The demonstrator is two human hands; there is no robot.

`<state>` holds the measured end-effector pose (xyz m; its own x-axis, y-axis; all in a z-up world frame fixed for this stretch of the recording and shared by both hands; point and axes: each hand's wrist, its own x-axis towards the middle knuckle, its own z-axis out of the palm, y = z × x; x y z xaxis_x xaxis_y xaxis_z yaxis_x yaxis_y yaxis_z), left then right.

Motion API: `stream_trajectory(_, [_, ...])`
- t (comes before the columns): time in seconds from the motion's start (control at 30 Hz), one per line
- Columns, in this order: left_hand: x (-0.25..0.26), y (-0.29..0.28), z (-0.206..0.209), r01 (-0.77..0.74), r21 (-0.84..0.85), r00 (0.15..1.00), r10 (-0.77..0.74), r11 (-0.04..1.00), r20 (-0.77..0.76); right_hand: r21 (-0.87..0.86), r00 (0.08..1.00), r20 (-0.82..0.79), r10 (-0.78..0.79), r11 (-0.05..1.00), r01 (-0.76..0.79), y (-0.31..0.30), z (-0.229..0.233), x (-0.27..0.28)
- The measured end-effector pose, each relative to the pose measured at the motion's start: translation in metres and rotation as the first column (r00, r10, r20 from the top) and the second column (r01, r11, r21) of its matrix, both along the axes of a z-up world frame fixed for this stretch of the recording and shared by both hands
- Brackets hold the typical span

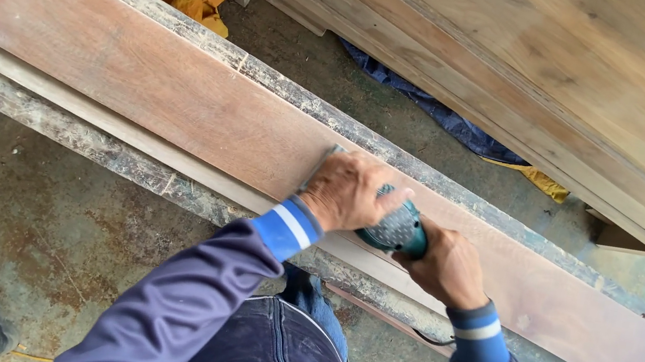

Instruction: Sanding a long wooden plank using an electric palm sander and manual sandpaper at a workbench.

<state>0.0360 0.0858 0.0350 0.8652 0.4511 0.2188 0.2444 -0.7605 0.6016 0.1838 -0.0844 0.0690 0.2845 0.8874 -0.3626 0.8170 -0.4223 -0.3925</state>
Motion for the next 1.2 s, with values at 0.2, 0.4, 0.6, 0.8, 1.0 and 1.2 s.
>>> stream_trajectory(0.2, [-0.035,0.051,0.013,-0.095,-0.03,0.994,0.096,0.995,0.047,0.028,0.998,0.019,0.056,0.998,-0.056,0.062,0.014,-0.031])
stream_trajectory(0.4, [-0.025,0.078,0.02,-0.158,0.018,0.98,0.154,0.987,0.122,0.034,0.999,0.005,0.043,0.998,-0.043,0.087,0.015,-0.023])
stream_trajectory(0.6, [0.027,0.05,0.015,-0.093,-0.02,0.996,0.093,0.995,0.003,-0.011,1.0,0.007,-0.017,1.0,0.017,0.051,0.011,0.019])
stream_trajectory(0.8, [0.085,-0.01,0.017,-0.105,-0.06,0.986,0.112,0.993,0.12,-0.084,0.99,0.03,-0.14,0.986,0.142,-0.023,-0.021,0.084])
stream_trajectory(1.0, [0.132,-0.071,-0.004,-0.05,-0.145,0.998,0.055,0.988,0.035,-0.304,0.97,0.109,-0.217,0.922,0.241,-0.082,-0.037,0.133])
stream_trajectory(1.2, [0.13,-0.079,-0.001,-0.052,-0.176,0.998,0.055,0.983,0.014,-0.305,0.957,0.066,-0.283,0.907,0.289,-0.093,-0.037,0.133])
